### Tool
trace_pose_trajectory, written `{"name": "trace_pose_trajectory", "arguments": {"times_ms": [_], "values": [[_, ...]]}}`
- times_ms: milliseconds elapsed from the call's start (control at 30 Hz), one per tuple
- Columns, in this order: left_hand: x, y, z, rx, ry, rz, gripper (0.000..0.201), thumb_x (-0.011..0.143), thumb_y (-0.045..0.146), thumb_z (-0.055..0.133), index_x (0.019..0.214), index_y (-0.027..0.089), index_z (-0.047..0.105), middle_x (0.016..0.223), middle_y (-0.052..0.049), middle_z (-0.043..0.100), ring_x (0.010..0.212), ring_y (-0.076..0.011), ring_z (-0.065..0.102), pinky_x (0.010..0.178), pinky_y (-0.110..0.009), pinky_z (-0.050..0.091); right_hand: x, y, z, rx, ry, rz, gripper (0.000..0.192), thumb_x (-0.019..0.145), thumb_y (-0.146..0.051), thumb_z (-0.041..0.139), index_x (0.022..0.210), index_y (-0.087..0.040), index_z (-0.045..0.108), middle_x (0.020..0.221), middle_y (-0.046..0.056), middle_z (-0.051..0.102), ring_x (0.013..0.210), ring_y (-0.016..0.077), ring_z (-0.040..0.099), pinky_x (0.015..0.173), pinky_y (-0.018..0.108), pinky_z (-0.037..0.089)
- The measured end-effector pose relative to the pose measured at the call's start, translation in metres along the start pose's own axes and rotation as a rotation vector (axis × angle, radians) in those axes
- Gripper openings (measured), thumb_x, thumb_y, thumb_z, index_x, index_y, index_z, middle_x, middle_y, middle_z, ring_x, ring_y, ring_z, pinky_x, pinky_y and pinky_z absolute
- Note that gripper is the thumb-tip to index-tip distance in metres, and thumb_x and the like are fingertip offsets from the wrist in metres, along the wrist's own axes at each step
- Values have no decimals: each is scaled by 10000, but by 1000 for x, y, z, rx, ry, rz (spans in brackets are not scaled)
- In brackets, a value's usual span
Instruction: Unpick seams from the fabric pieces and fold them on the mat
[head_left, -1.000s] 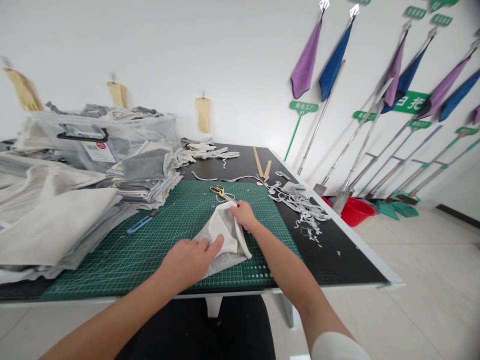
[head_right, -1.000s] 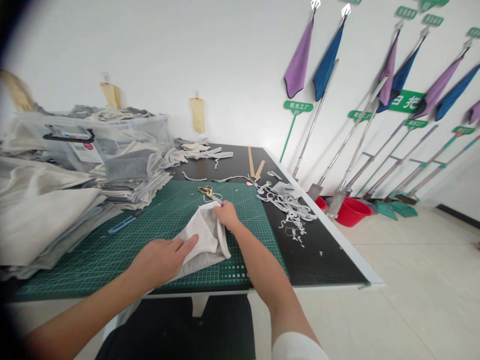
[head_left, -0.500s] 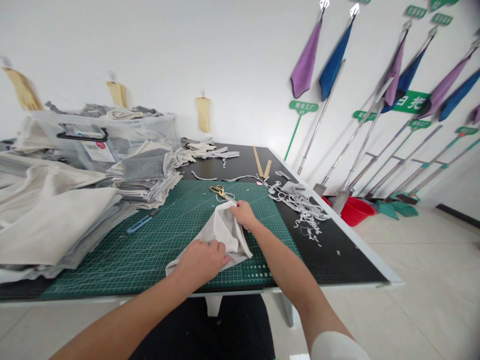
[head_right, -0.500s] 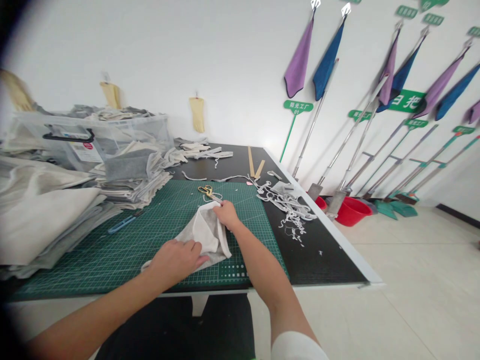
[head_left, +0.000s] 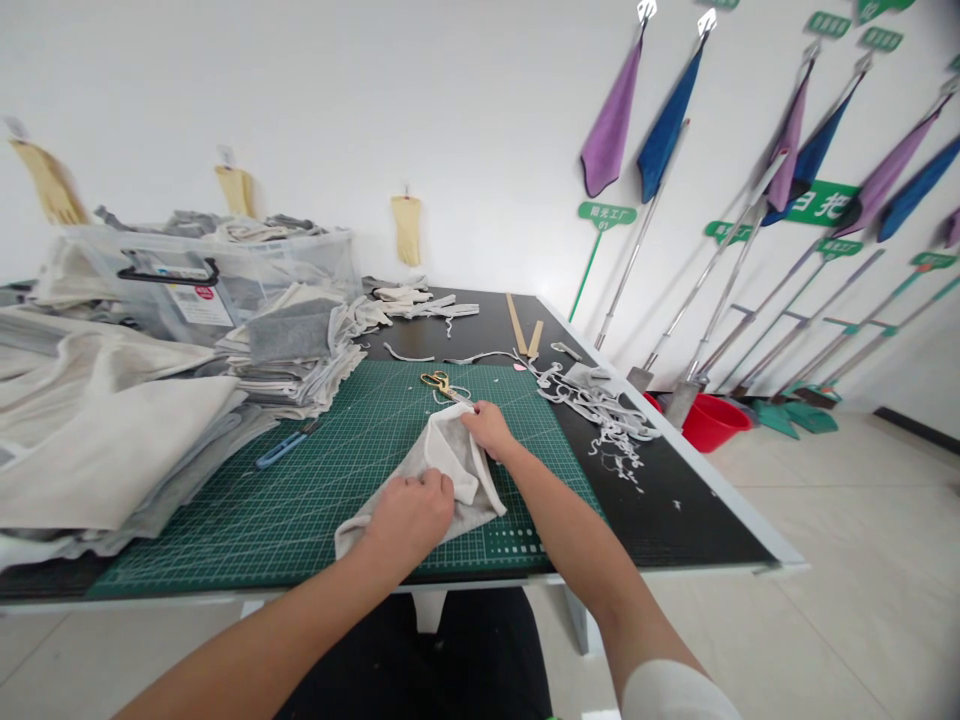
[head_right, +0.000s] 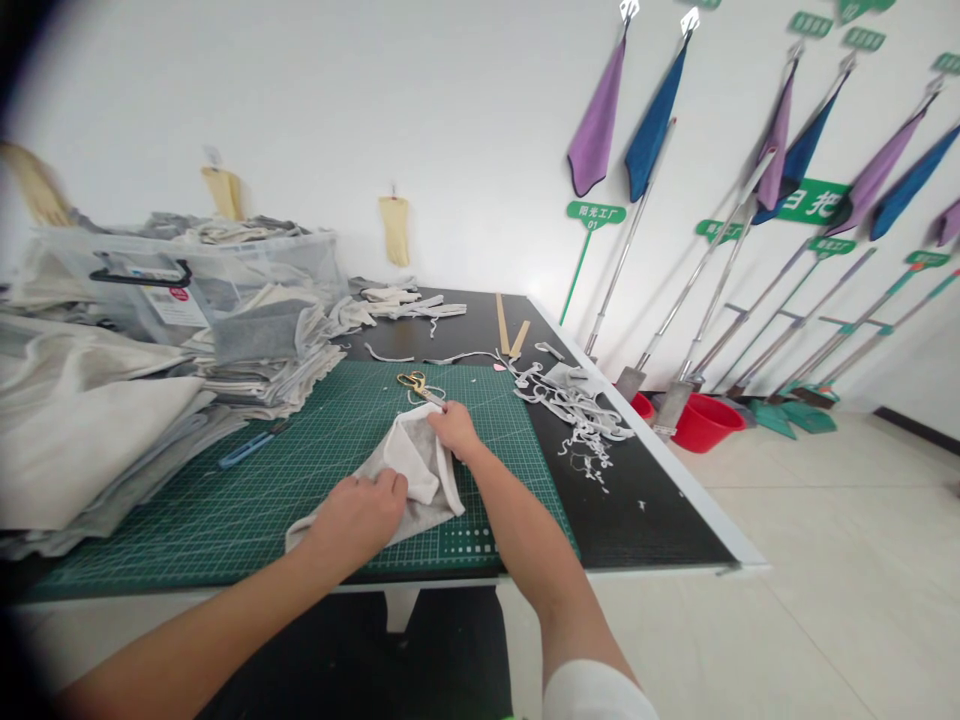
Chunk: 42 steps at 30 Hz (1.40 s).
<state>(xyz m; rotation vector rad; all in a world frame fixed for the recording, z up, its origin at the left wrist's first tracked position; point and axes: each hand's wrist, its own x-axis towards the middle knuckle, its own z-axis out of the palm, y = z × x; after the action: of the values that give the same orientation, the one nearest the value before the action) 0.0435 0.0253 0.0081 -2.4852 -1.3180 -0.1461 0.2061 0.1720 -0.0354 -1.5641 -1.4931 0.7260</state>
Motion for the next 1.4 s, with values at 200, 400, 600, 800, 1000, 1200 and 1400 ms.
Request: {"name": "trace_pose_trajectory", "arguments": {"times_ms": [200, 400, 600, 800, 1000, 1200, 1400], "values": [[2, -4, 2, -61, 19, -134, 235, 855, 163, 371, 845, 108, 599, 782, -139, 611, 643, -255, 639, 544, -333, 411, 1, 1, -1, 24, -10, -5, 158, 651, -272, 529, 689, -132, 589, 569, -36, 501, 542, 101, 421, 500, 212, 285], [6, -50, 3, -216, 5, -472, 370, 900, 300, 260, 806, 150, 585, 752, -115, 647, 720, -269, 643, 597, -331, 408, 1, 3, -2, 87, -30, -10, 182, 654, -272, 532, 729, -125, 608, 599, -25, 526, 565, 106, 443, 500, 201, 299], [6, -104, 20, -482, -37, -730, 267, 803, 335, 385, 740, 175, 589, 762, -106, 662, 758, -271, 625, 622, -309, 393, -1, 3, -4, 184, -37, -19, 201, 676, -281, 516, 776, -127, 597, 652, -12, 558, 591, 112, 466, 510, 196, 326], [-5, -128, 43, -556, -19, -859, 237, 746, 303, 448, 862, 165, 602, 827, -100, 681, 765, -251, 631, 591, -275, 392, -4, 1, -5, 239, -24, -18, 194, 669, -296, 521, 765, -137, 576, 655, -20, 546, 584, 106, 454, 513, 198, 331], [-10, -140, 58, -643, -26, -943, 206, 674, 277, 490, 792, 147, 596, 724, -108, 654, 705, -265, 620, 536, -275, 366, -4, 2, -4, 283, -44, -31, 193, 663, -314, 533, 757, -148, 557, 644, -32, 534, 576, 101, 454, 521, 198, 345], [-12, -145, 64, -859, -46, -992, 204, 608, 205, 480, 743, 137, 617, 615, -54, 639, 587, -209, 612, 466, -241, 373, -2, 6, -4, 316, -59, -41, 178, 648, -287, 523, 763, -153, 549, 656, -31, 547, 581, 102, 469, 524, 197, 354], [-11, -149, 59, -950, -33, -1012, 247, 548, 157, 484, 748, 135, 627, 623, -49, 654, 578, -198, 614, 451, -226, 381, -2, 7, -2, 337, -98, -34, 183, 631, -269, 504, 780, -164, 522, 627, -45, 527, 539, 94, 455, 492, 192, 346]]}}
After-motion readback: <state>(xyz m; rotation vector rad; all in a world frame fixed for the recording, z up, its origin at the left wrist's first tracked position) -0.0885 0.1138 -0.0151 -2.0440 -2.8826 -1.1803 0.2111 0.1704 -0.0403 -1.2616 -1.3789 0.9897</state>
